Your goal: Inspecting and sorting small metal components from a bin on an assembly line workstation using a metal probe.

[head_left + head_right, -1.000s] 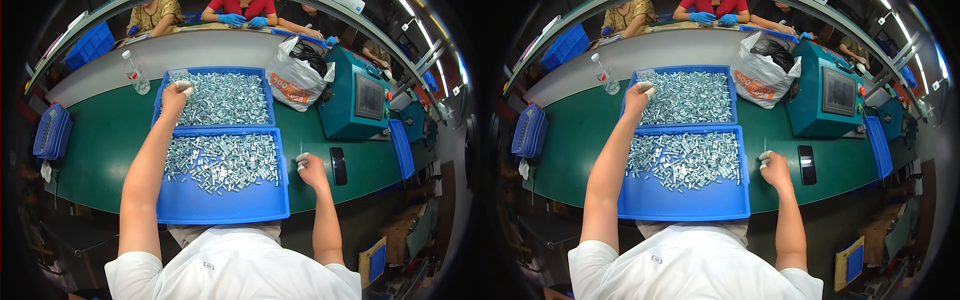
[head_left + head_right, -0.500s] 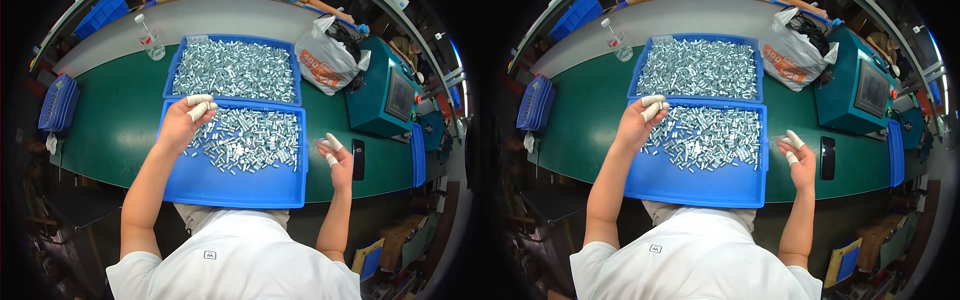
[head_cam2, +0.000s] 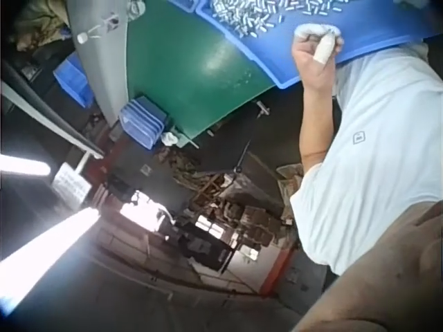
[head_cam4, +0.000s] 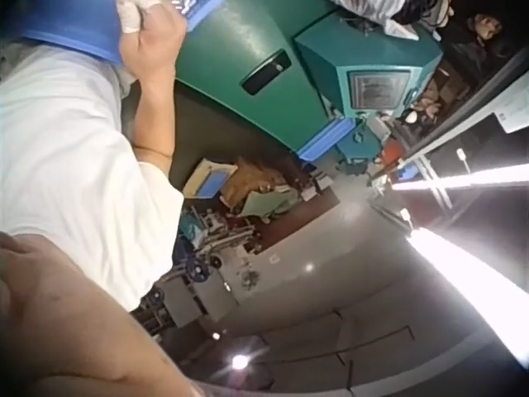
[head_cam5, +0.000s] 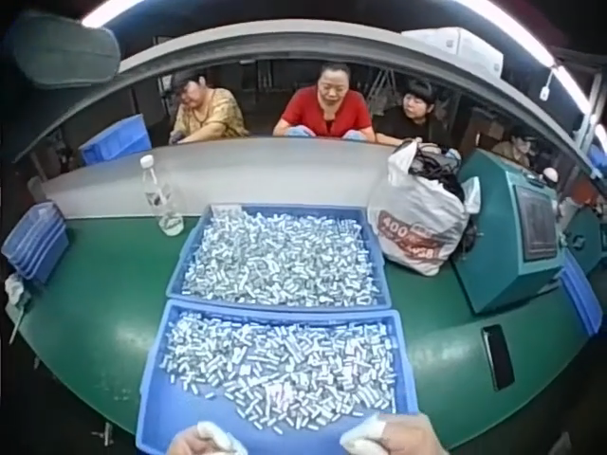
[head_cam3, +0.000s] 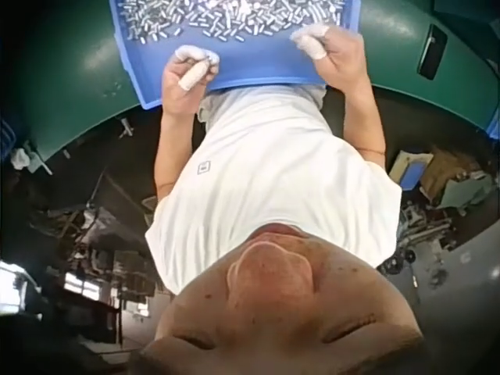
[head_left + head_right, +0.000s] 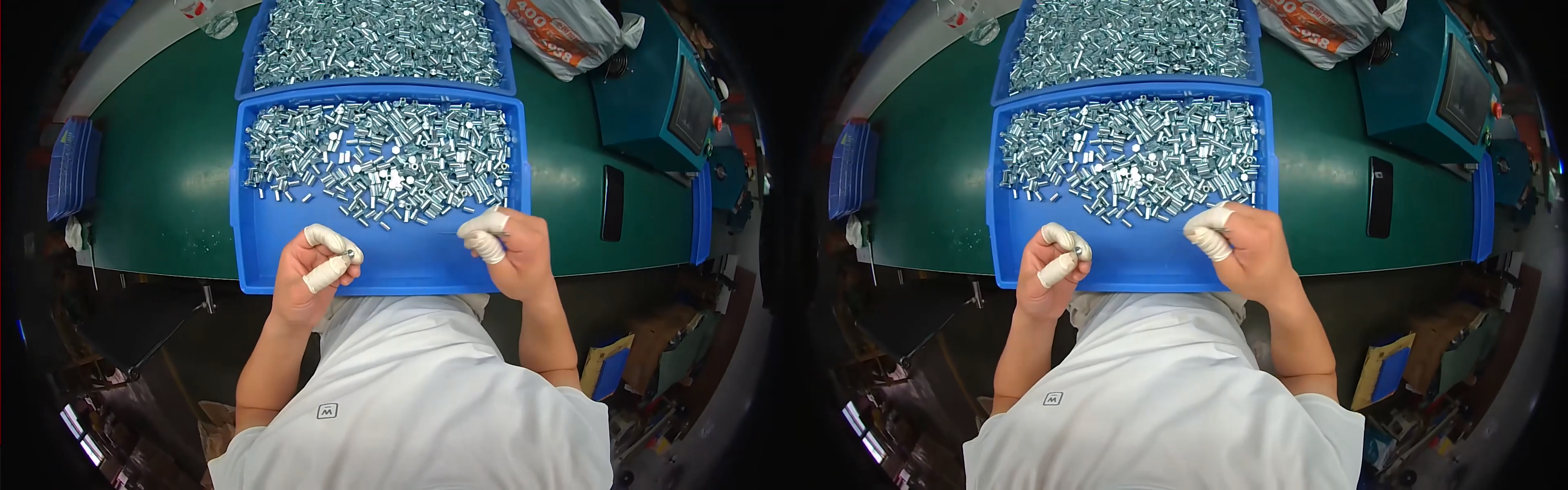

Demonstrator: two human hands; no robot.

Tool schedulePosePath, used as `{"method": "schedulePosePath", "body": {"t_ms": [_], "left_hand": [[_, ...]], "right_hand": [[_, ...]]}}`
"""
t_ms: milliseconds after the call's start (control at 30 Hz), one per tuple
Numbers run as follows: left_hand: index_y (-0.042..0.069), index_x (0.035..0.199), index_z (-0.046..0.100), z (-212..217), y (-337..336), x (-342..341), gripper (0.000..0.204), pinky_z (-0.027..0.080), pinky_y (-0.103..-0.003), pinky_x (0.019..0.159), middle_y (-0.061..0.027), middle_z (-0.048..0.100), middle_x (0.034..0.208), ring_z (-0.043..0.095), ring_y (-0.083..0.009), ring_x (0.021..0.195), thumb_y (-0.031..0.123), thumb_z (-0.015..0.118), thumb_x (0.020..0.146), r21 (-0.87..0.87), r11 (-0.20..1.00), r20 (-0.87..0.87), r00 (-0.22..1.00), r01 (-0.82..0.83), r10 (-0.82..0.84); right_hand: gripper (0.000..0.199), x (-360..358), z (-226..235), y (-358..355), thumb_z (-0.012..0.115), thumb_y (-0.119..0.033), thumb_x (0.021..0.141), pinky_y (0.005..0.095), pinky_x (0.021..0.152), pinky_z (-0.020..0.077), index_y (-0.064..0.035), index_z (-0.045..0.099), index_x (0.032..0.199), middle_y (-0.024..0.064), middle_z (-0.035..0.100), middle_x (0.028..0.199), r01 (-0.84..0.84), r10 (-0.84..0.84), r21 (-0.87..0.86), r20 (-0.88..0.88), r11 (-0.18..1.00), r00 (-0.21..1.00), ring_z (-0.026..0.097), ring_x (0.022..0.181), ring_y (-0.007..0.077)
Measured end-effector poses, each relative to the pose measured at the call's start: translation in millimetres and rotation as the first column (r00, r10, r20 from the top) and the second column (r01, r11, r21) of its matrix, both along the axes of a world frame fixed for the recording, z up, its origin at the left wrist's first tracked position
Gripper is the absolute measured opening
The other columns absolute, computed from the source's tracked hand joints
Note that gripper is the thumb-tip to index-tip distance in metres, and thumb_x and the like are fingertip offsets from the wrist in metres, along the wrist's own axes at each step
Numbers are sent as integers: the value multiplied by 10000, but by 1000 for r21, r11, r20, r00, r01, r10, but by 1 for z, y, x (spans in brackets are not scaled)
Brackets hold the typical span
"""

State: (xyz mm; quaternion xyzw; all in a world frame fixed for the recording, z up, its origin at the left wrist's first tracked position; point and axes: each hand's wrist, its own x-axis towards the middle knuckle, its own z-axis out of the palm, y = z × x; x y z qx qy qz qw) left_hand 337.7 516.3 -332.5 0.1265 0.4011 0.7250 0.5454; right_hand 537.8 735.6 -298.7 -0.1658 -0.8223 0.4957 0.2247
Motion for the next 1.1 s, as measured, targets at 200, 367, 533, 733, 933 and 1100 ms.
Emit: {"method": "schedulePosePath", "body": {"t_ms": [200, 367, 533, 733, 933, 1100], "left_hand": [[27, 1089, 636, -9, -2, 6, 161, 537, -265, 694, -146, 699, 1020, 675, -181, 844, -16, 656, 934, -116, 993, -111, 993, 31, -44], [-3, 1098, 660, -7, 1, 11, 158, 574, -288, 706, -188, 717, 1066, 714, -208, 859, -21, 653, 942, -177, 982, -213, 971, 70, -108], [-2, 1084, 636, -8, -1, 16, 139, 594, -304, 715, -212, 716, 1073, 722, -210, 868, -24, 638, 947, -103, 991, -325, 939, 83, -112], [11, 1064, 611, -10, -3, 16, 125, 597, -314, 719, -228, 710, 1086, 722, -218, 867, -17, 640, 946, -62, 990, -346, 928, 123, -137], [20, 1062, 569, -13, -5, 16, 144, 606, -326, 730, -249, 701, 1098, 725, -238, 890, -25, 639, 944, -26, 989, -363, 921, 143, -143], [17, 1055, 564, -13, -6, 18, 161, 612, -344, 757, -257, 699, 1092, 724, -250, 909, -4, 672, 937, -27, 991, -360, 923, 134, -134]], "right_hand": [[64, -6, -16, -12, 723, -65, 897, 323, 623, 528, -5, 712, 917, 118, 709, 815, -115, 71, 128, 308, 985, 949, 678, 699, 266], [86, -2, -14, -18, 704, -73, 916, 304, 633, 522, 13, 713, 918, 134, 714, 825, -21, 17, 22, 181, 1000, 983, 682, 707, 236], [260, -1, -6, -29, 611, -182, 1012, 308, 685, 556, 38, 707, 912, 167, 735, 859, -101, 80, -314, -77, 944, 994, 707, 758, 220], [244, -5, -3, -39, 621, -175, 1009, 332, 721, 584, 43, 702, 938, 172, 744, 869, -193, 141, -395, -156, 898, 978, 736, 809, 254], [253, -15, -3, -44, 671, -212, 974, 342, 701, 584, 31, 714, 918, 156, 744, 858, -201, 146, -306, -194, 930, 970, 735, 800, 269], [269, -15, -5, -44, 685, -234, 965, 341, 682, 578, 28, 716, 913, 140, 741, 845, -220, 172, -255, -195, 942, 965, 730, 784, 270]]}}
